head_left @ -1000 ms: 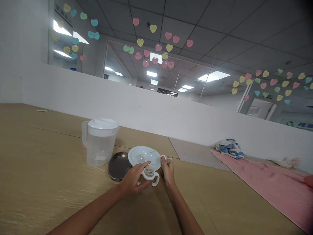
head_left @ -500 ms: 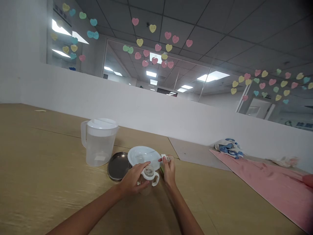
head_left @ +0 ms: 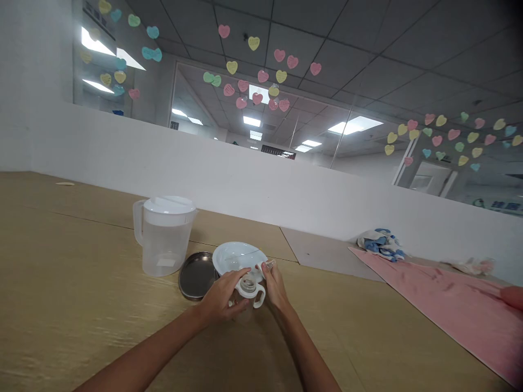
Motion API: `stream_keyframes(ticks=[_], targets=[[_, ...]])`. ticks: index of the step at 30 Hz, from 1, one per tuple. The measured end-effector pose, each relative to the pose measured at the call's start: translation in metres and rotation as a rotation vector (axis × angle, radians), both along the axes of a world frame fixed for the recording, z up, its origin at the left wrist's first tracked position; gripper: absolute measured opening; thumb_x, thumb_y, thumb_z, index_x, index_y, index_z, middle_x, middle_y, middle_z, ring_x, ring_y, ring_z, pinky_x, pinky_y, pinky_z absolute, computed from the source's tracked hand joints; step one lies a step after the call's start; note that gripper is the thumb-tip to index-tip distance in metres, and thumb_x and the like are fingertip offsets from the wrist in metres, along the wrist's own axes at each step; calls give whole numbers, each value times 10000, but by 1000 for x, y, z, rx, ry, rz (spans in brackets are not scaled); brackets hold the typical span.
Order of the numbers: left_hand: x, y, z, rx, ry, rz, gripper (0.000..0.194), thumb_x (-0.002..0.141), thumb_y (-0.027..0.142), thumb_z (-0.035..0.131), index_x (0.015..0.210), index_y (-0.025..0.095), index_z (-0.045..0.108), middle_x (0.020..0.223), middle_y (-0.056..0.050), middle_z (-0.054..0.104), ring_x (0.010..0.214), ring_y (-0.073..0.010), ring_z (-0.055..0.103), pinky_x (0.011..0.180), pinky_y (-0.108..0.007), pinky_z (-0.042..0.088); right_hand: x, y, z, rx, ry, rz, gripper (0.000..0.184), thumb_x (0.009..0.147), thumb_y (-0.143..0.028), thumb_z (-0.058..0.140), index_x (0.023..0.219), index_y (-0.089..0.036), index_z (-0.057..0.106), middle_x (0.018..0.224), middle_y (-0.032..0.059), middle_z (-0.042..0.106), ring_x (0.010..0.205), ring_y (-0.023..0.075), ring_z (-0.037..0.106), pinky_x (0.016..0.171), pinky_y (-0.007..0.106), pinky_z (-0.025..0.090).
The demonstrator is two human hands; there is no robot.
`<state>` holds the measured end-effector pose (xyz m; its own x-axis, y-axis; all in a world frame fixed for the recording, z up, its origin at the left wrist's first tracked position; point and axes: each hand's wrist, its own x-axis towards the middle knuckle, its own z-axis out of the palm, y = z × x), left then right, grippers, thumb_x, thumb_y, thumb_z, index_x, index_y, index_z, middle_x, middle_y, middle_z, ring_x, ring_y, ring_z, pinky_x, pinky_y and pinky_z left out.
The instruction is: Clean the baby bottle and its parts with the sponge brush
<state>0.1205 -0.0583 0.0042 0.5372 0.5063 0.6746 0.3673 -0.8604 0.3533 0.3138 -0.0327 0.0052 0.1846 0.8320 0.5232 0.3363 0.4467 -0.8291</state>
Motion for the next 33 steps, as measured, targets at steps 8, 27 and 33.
stream_keyframes(ticks=[8,27,33], targets=[[-1,-2,3,-17,7,3,563,838,425,459,1320,166,324,1217,-129,544,1099,-230,515,930,-362,416,0,0,3,-60,91,58,406,787,-577,480,876,-189,558,865,44,643,800,195,572,736,294,423],[0,-1,3,22,5,-21,548,849,427,448,1326,186,327,1247,-115,533,1121,-222,504,949,-350,407,-4,-10,8,35,-166,94,279,814,-497,500,824,-220,530,728,4,621,760,186,540,721,297,397],[0,0,1,11,1,-22,556,848,439,444,1332,191,324,1246,-115,531,1121,-227,503,953,-356,404,-9,-12,7,-21,-2,250,317,801,-524,500,856,-212,494,717,-20,587,691,156,557,666,266,427]])
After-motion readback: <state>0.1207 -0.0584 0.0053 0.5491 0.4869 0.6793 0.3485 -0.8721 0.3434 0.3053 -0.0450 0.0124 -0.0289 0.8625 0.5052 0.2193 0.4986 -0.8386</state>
